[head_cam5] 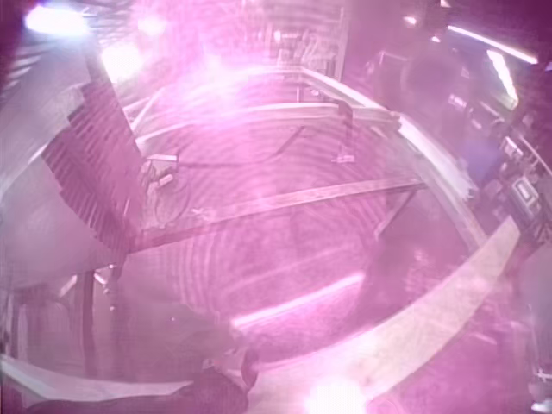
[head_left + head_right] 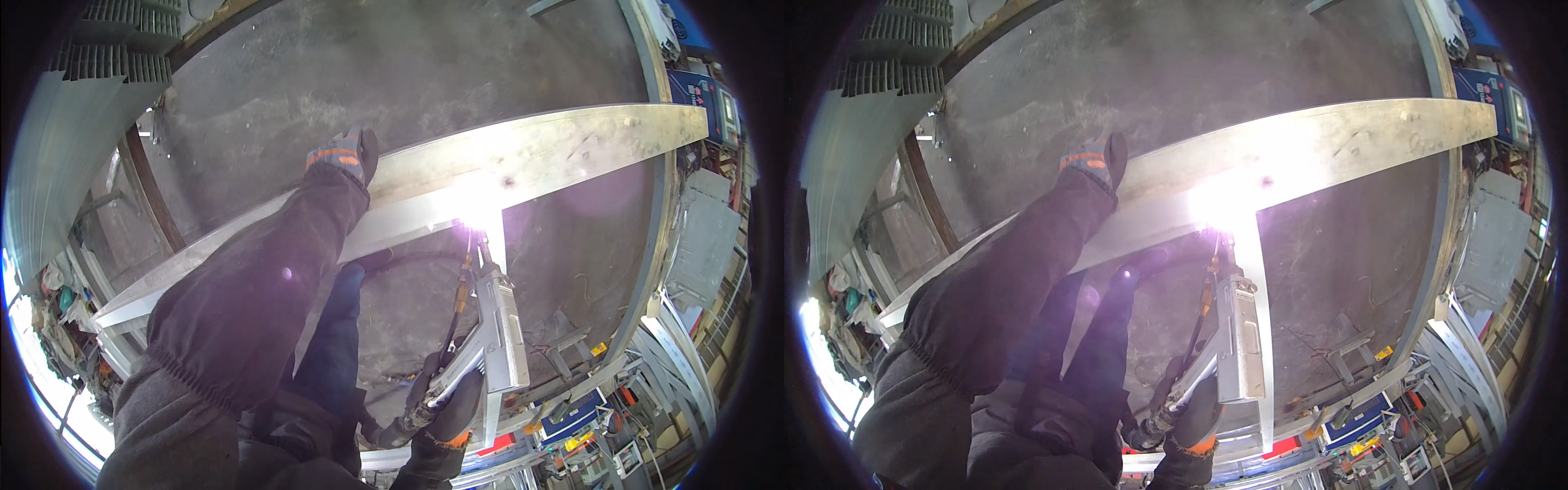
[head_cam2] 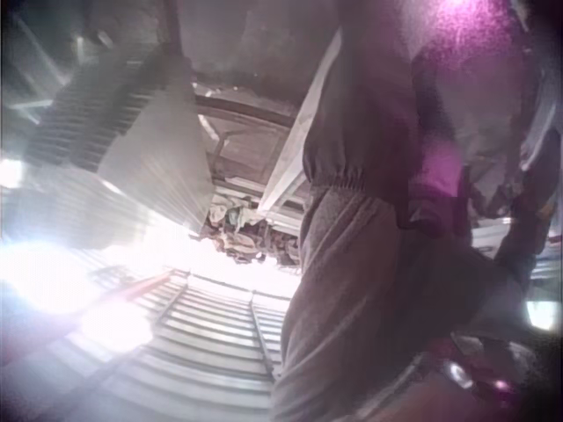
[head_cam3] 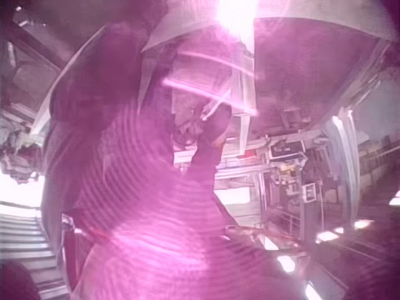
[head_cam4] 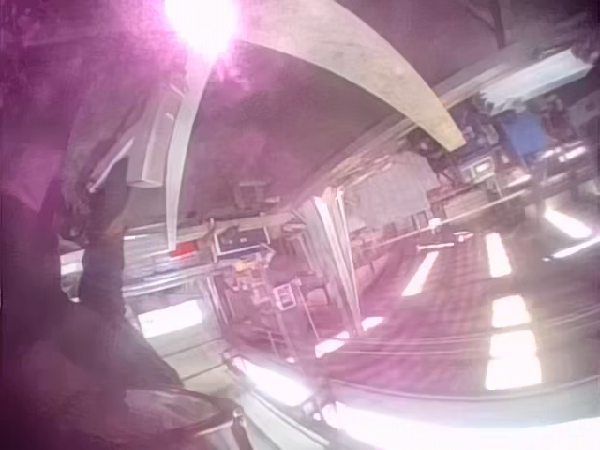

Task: The person welds joints on a rectangular metal frame using a welding torch, then grinds the welds with an angle grinder. The person repositions the frame to access different sides and continues welding and grinding.

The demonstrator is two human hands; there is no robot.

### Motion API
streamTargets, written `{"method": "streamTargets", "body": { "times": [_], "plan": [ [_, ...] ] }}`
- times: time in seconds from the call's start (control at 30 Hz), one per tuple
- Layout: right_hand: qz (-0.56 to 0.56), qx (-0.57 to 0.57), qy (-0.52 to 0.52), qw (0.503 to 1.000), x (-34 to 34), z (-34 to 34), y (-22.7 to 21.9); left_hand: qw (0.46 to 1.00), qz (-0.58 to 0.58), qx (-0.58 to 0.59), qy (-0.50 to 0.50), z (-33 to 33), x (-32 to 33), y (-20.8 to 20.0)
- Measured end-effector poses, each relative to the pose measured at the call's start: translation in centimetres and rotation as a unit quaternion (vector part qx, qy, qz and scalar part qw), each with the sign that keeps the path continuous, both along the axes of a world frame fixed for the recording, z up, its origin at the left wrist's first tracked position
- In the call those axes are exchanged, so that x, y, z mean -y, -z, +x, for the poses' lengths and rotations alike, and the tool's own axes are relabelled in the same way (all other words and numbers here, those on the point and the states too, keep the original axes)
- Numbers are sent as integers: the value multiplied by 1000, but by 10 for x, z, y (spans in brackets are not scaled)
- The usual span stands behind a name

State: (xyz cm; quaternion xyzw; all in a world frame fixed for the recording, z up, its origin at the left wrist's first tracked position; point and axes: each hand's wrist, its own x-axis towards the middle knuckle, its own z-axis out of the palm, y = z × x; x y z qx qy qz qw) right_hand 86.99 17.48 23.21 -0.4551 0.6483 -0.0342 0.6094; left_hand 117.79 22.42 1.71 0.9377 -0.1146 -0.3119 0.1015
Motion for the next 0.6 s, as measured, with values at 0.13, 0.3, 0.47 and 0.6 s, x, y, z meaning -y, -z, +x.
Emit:
{"method": "streamTargets", "body": {
  "times": [0.13,0.3,0.47,0.6],
  "plan": [
    [-184,-76,-196,960,-11,4,-15,999,-6,-47,-11,4,-1,-3],
    [58,154,23,986,-22,-20,-60,992,-35,-95,-70,10,4,-8],
    [-84,262,-22,961,-26,-44,-73,909,-345,-13,-232,-5,-55,-43],
    [-44,218,-89,971,-17,-52,-75,849,-432,125,-278,-92,-179,-104]
  ]
}}
